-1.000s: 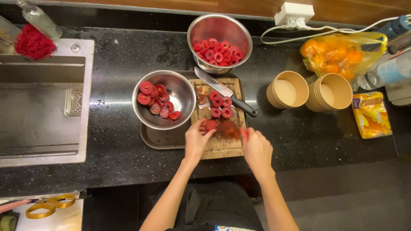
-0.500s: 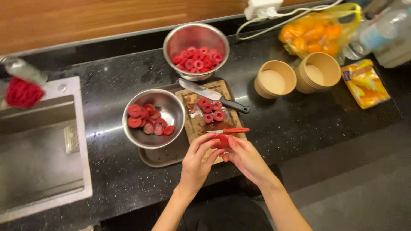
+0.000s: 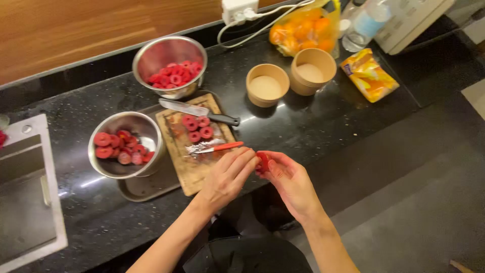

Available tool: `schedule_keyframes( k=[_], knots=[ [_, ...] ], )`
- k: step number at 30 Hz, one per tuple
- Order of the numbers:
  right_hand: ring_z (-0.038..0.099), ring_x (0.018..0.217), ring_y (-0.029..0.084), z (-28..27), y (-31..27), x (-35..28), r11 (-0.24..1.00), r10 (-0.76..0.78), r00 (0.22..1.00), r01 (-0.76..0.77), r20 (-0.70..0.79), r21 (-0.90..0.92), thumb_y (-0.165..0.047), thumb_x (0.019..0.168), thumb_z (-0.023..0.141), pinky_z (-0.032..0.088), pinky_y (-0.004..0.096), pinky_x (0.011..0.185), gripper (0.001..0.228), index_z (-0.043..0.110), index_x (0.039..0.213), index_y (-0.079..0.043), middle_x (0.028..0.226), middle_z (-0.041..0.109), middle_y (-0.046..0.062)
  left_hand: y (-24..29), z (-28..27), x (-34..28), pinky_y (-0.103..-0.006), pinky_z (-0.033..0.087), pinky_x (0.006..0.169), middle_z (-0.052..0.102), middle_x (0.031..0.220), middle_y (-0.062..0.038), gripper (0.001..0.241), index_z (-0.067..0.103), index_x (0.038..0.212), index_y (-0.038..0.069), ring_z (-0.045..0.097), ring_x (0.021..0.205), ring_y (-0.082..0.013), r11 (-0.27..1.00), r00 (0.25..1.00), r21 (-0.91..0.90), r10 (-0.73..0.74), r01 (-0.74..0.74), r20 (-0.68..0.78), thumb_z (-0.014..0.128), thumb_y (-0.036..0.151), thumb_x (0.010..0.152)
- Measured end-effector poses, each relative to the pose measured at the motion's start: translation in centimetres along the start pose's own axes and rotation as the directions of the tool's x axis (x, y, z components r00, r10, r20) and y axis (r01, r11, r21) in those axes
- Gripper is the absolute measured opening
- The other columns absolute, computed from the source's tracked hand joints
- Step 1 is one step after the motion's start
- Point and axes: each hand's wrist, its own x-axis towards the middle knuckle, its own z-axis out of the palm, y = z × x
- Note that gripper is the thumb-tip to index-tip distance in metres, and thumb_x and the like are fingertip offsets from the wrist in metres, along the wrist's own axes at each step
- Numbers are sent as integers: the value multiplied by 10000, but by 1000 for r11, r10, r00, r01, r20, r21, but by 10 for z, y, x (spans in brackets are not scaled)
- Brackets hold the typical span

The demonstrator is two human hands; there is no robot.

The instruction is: Cutting and pitting red plums or similar stone fruits on a wooden cutting board.

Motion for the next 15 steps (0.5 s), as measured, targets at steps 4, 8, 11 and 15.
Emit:
schedule_keyframes(
  k=[4, 8, 11, 15],
  knots=[
    [681, 1067, 202, -37, -26, -30, 989, -135, 989, 131, -58, -68, -192, 1000, 643, 532, 368, 982, 416, 614, 1331, 58, 1193, 709, 142, 52, 47, 25, -450, 483, 1041, 576, 1328, -143, 432, 600, 1264, -22, 558, 1264, -328, 989, 987, -18, -145, 144, -72, 629, 77, 844],
    [680, 1071, 187, -67, -42, -51, 984, -174, 985, 174, -3, -37, -182, 1005, 641, 538, 361, 990, 399, 617, 1322, 61, 1204, 705, 119, 97, 68, 49, -450, 455, 1047, 570, 1328, -127, 444, 583, 1275, 7, 544, 1280, -311, 977, 975, 41, -206, 210, -81, 632, 94, 842],
    [677, 1053, 181, -85, -46, -65, 979, -192, 981, 190, -15, -67, -170, 1003, 646, 539, 351, 972, 386, 624, 1310, 62, 1201, 711, 119, 123, 83, 54, -456, 434, 1036, 577, 1306, -114, 445, 574, 1266, 19, 540, 1270, -305, 963, 967, 122, -230, 242, -110, 638, 104, 834],
    [664, 1084, 161, -99, -55, -75, 933, -291, 956, 294, 45, -208, -153, 1008, 642, 530, 330, 1001, 383, 616, 1332, 50, 1215, 700, 115, 149, 95, 58, -456, 429, 1025, 580, 1289, -98, 428, 566, 1269, 35, 546, 1268, -290, 936, 943, 159, -285, 313, -174, 652, 97, 854]
  ],
)
